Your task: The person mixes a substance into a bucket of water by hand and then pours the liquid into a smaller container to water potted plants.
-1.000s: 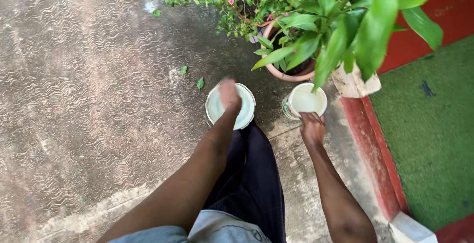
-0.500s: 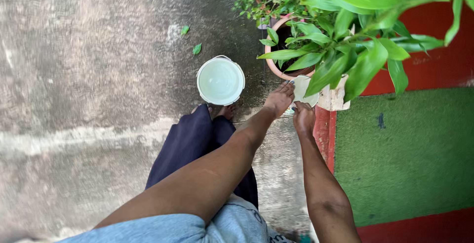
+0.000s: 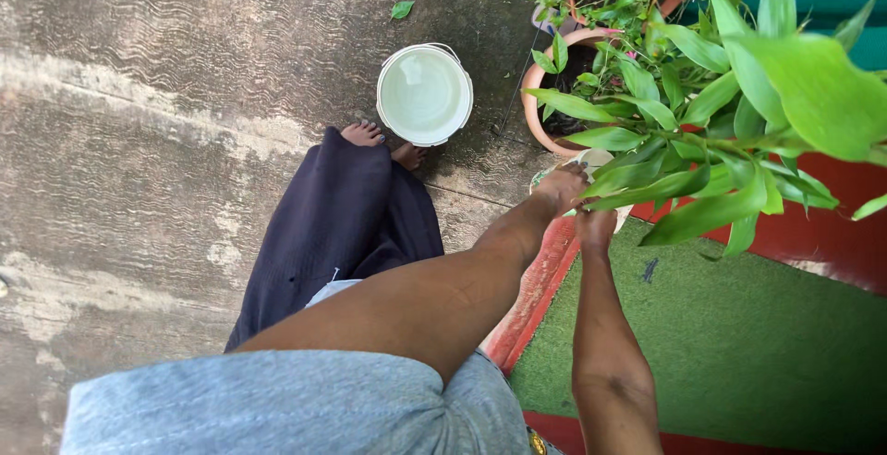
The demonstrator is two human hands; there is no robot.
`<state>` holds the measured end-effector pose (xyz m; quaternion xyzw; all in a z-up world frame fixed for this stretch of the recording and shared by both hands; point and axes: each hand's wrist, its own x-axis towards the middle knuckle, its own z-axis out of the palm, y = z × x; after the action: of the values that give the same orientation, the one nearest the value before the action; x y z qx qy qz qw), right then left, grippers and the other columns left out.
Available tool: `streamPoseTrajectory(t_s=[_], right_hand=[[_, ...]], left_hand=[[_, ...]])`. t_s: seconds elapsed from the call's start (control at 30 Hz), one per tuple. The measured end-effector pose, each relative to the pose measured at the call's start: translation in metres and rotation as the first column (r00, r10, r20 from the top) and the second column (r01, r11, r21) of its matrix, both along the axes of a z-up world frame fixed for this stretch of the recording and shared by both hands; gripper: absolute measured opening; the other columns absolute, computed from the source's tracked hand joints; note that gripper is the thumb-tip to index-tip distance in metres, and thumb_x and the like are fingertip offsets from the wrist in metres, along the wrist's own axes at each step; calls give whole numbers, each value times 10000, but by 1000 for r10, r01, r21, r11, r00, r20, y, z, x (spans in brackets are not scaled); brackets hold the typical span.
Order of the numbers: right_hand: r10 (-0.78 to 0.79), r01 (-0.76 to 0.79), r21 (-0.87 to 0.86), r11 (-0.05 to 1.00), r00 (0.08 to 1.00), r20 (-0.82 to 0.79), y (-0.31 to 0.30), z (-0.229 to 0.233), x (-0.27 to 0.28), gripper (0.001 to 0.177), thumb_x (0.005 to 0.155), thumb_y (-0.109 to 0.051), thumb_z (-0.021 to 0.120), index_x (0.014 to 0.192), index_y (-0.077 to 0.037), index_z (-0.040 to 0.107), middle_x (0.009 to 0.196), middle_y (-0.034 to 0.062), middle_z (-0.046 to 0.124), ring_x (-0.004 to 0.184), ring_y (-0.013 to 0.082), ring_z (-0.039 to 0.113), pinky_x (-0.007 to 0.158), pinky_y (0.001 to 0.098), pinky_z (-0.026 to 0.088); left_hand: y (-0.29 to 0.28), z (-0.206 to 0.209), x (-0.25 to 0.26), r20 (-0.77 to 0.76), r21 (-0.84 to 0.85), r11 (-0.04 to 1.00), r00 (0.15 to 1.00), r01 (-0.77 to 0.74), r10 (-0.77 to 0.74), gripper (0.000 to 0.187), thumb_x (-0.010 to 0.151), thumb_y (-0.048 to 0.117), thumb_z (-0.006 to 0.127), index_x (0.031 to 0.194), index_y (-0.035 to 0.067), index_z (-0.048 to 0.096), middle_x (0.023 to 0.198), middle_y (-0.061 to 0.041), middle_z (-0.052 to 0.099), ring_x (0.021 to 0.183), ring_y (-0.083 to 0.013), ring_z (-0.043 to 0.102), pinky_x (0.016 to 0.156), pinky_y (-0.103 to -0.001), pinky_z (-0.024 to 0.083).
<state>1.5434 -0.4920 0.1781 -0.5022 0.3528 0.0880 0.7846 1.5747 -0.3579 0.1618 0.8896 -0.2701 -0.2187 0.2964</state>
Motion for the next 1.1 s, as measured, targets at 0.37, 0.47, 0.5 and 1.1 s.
streamPoseTrajectory(t_s=[0.37,0.47,0.5,1.1], right_hand=[[650,-501,-831,-243,552,-523,-18,27,6,385,917,-330,774,1074,16,715,1014,225,725,887,336,671,805,454,535],[568,-661,-729,-178,536,-624,-19,25,10,335,927,-278,742,1092,11,708,1034,196,725,902,304,673,812,438,539],[549,-709,-688,-155,518,-657,-19,22,12,313,939,-253,731,1108,9,697,1043,178,719,911,288,670,816,428,543],[482,-341,-885,-315,746,-459,29,27,-27,94,920,-141,739,902,-55,775,857,190,717,822,382,690,766,505,559]], left_hand=[[-40,-1,-2,-90,-55,994,992,-89,84,359,911,287,626,1215,119,718,1366,-150,636,1349,-308,520,1104,-390,427],[-40,-6,-1,-101,-60,993,990,-102,96,372,900,287,635,1222,119,717,1372,-153,633,1351,-313,513,1103,-392,423],[-41,-8,-1,-102,-59,993,990,-104,98,377,897,288,638,1224,119,717,1373,-153,631,1351,-315,510,1103,-392,421],[-7,-12,2,92,-103,988,988,-113,123,458,839,280,654,1262,115,713,1453,-184,577,1406,-371,404,1154,-417,312]])
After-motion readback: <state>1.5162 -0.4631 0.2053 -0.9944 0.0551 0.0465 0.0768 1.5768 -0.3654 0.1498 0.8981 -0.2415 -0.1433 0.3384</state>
